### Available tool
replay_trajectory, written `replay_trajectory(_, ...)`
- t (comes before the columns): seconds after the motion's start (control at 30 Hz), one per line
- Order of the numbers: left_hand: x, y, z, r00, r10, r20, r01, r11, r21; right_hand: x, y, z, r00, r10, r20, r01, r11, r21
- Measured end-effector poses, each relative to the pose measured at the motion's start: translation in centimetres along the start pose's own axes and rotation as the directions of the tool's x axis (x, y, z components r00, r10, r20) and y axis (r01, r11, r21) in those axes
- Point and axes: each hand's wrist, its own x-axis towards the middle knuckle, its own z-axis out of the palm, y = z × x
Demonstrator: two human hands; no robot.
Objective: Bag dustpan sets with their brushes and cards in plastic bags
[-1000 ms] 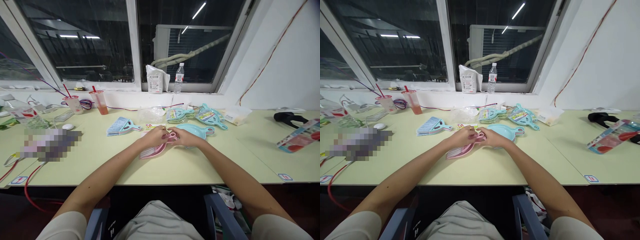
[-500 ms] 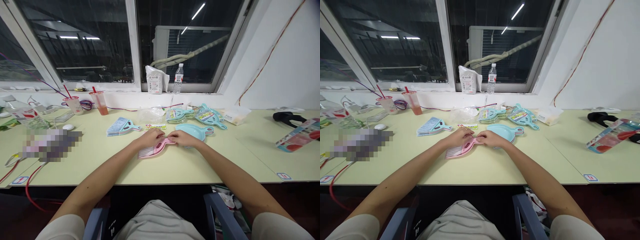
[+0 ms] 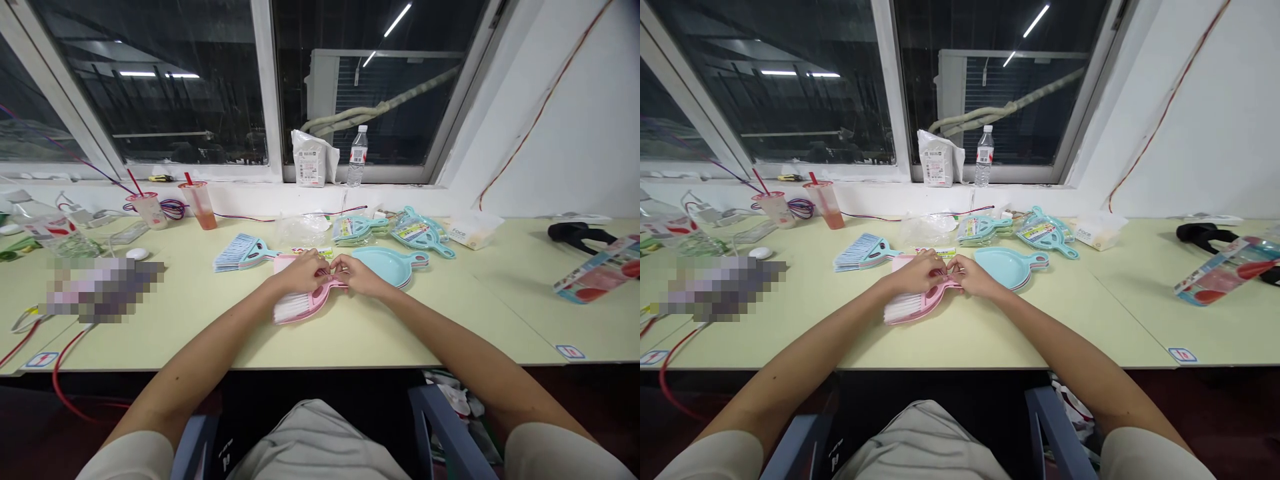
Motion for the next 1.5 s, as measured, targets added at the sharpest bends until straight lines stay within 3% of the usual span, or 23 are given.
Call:
replay_trajectory(0.2,0.0,0.2,0.2,1.000,0.006,-0.015,-0.005,0.999,0.037,0.1,0.1,0.2,1.000,0.025,-0.004,-0.025,0.999,-0.022)
replay_trajectory(0.37,-0.1,0.0,0.7,1.000,0.008,0.004,-0.008,0.998,0.055,-0.4,-0.5,-1.2,0.965,0.167,0.205,-0.151,0.984,-0.091)
replay_trajectory(0.47,0.1,0.0,0.8,1.000,0.026,-0.010,-0.025,0.997,0.080,-0.5,-1.0,-1.8,0.935,0.196,0.294,-0.196,0.980,-0.030)
replay_trajectory(0.77,0.5,0.3,0.8,0.998,0.059,-0.031,-0.053,0.985,0.163,-0.4,-1.2,-1.1,0.954,0.256,0.158,-0.269,0.961,0.065)
replay_trajectory(0.9,0.4,0.0,1.3,0.998,0.044,-0.046,-0.037,0.990,0.138,-0.2,-0.8,-1.2,0.953,0.238,0.189,-0.250,0.968,0.037)
replay_trajectory(1.0,0.2,-0.5,1.7,0.998,0.031,-0.047,-0.027,0.996,0.082,-0.2,-0.6,-1.3,0.965,0.233,0.121,-0.211,0.962,-0.172)
replay_trajectory(1.13,-0.1,-1.4,1.8,0.999,0.011,-0.042,-0.011,1.000,0.010,-0.2,-0.1,-1.2,0.994,0.080,0.079,-0.037,0.896,-0.443)
replay_trajectory(1.33,-0.3,-2.4,2.6,0.999,0.003,-0.034,-0.002,0.999,0.032,0.0,0.8,-0.8,0.996,-0.022,0.089,0.059,0.896,-0.441)
replay_trajectory(1.5,-0.1,-2.6,2.9,0.998,-0.003,-0.068,0.008,0.997,0.075,-0.5,0.0,0.0,0.988,-0.127,0.092,0.155,0.878,-0.453)
